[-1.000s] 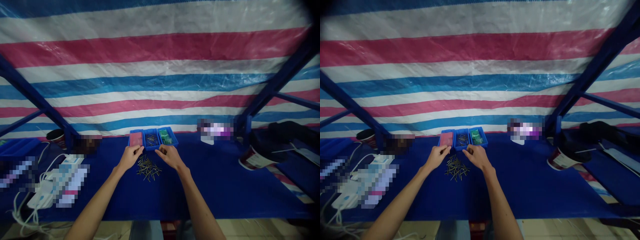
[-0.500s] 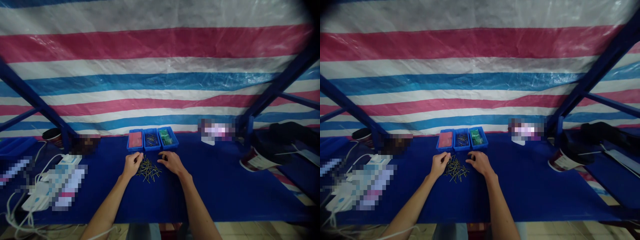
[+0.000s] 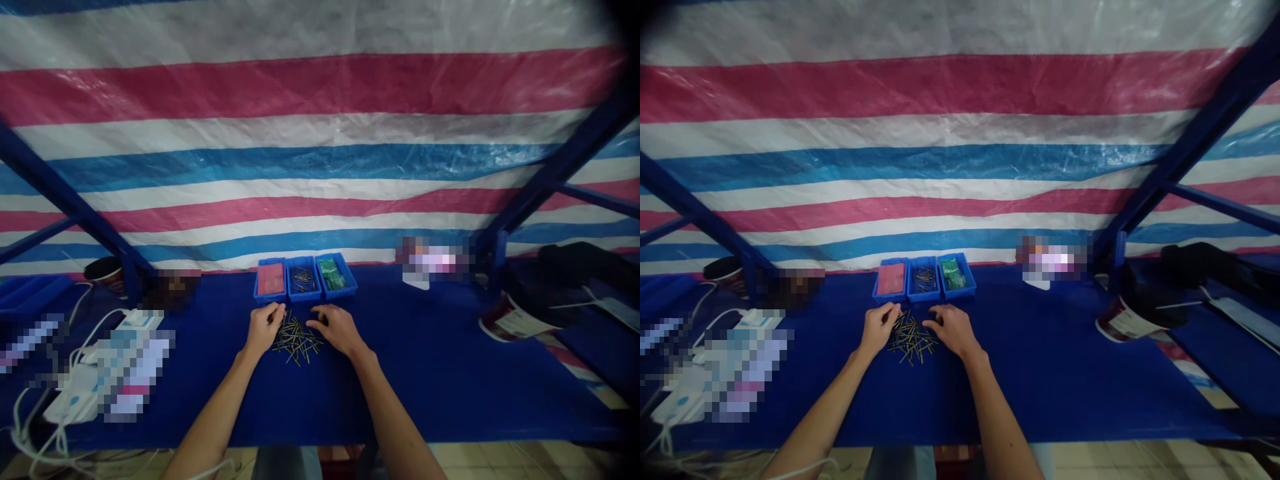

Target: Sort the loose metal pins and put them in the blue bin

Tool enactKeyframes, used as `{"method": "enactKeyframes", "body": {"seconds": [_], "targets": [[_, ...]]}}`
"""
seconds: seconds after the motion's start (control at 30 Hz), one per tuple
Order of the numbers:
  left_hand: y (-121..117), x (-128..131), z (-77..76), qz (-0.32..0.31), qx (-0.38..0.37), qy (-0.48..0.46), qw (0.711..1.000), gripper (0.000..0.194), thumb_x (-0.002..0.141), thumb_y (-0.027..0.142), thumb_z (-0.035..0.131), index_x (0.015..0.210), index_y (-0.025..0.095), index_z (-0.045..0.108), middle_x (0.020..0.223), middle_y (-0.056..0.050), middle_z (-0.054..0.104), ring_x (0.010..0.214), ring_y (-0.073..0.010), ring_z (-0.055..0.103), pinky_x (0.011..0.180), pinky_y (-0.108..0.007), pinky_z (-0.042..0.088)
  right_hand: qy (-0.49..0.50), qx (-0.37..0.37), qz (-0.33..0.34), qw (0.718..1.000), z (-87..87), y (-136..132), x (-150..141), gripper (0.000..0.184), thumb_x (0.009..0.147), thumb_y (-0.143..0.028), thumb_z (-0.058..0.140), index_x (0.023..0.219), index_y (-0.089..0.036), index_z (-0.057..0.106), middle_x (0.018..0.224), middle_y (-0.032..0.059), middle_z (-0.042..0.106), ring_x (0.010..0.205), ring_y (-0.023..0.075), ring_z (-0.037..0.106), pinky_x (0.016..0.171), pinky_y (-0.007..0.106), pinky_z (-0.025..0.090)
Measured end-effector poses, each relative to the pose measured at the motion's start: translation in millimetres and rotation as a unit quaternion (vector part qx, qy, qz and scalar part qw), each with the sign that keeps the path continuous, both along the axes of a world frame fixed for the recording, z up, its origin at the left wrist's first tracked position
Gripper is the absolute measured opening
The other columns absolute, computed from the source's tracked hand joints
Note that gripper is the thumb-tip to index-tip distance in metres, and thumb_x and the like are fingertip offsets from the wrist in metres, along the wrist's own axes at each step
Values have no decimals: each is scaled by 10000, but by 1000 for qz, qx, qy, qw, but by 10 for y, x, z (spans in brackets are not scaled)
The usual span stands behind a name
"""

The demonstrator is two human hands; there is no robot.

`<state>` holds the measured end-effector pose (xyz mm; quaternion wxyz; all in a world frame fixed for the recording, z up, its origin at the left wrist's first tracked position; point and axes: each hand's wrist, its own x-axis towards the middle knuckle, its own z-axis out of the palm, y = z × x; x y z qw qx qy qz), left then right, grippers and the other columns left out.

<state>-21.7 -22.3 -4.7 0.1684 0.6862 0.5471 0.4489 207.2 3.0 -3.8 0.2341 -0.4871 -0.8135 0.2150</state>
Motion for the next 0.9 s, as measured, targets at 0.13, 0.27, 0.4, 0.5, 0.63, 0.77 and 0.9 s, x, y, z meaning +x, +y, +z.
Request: {"method": "enactKeyframes", "body": {"seconds": [0.13,0.27,0.4,0.5,0.63,0.77,0.9], "targets": [[6,0,7,-1,-13,-1,1000,378,964,361,514,689,142,653,497,53,398,467,-79,390,532,-220,295,-16,1,0,1000,-22,-11,-68,233,937,-390,607,1105,-257,699,826,14,701,897,186,641,793,268,436],[6,5,11,-3,-20,0,1000,389,963,365,508,680,140,650,498,52,389,473,-80,382,530,-219,290,-25,9,-1,1000,-46,-10,-92,166,947,-318,591,1051,-257,705,844,10,709,917,177,640,821,263,431],[2,6,18,-9,-22,5,1000,395,965,373,503,686,139,656,496,50,396,472,-84,393,534,-223,296,-12,18,-4,1000,-41,-33,-115,209,973,-382,560,1048,-251,704,891,17,720,890,172,642,789,263,424],[3,1,15,-9,-20,7,1000,399,968,381,501,693,140,661,497,50,393,472,-86,393,537,-226,297,-6,13,12,1000,-23,-55,-144,290,931,-504,602,1042,-257,707,815,7,709,827,180,639,744,272,412],[11,-6,0,-6,-20,5,1000,412,968,396,498,685,143,657,493,51,386,467,-88,383,530,-228,291,-12,10,26,1000,4,-64,-170,249,893,-483,666,967,-252,720,762,5,691,819,184,633,749,277,396],[10,-2,2,-8,-23,3,1000,410,967,398,500,688,144,662,493,52,382,468,-87,379,533,-228,294,-9,11,43,999,2,-58,-173,172,936,-394,629,925,-251,724,776,6,692,840,177,632,771,277,389],[2,9,13,-10,-22,0,1000,412,969,392,499,682,142,657,500,51,387,474,-87,384,537,-226,298,1,25,49,998,-37,-48,-172,110,937,-315,634,916,-248,718,808,-9,696,846,164,631,796,274,385]]}}
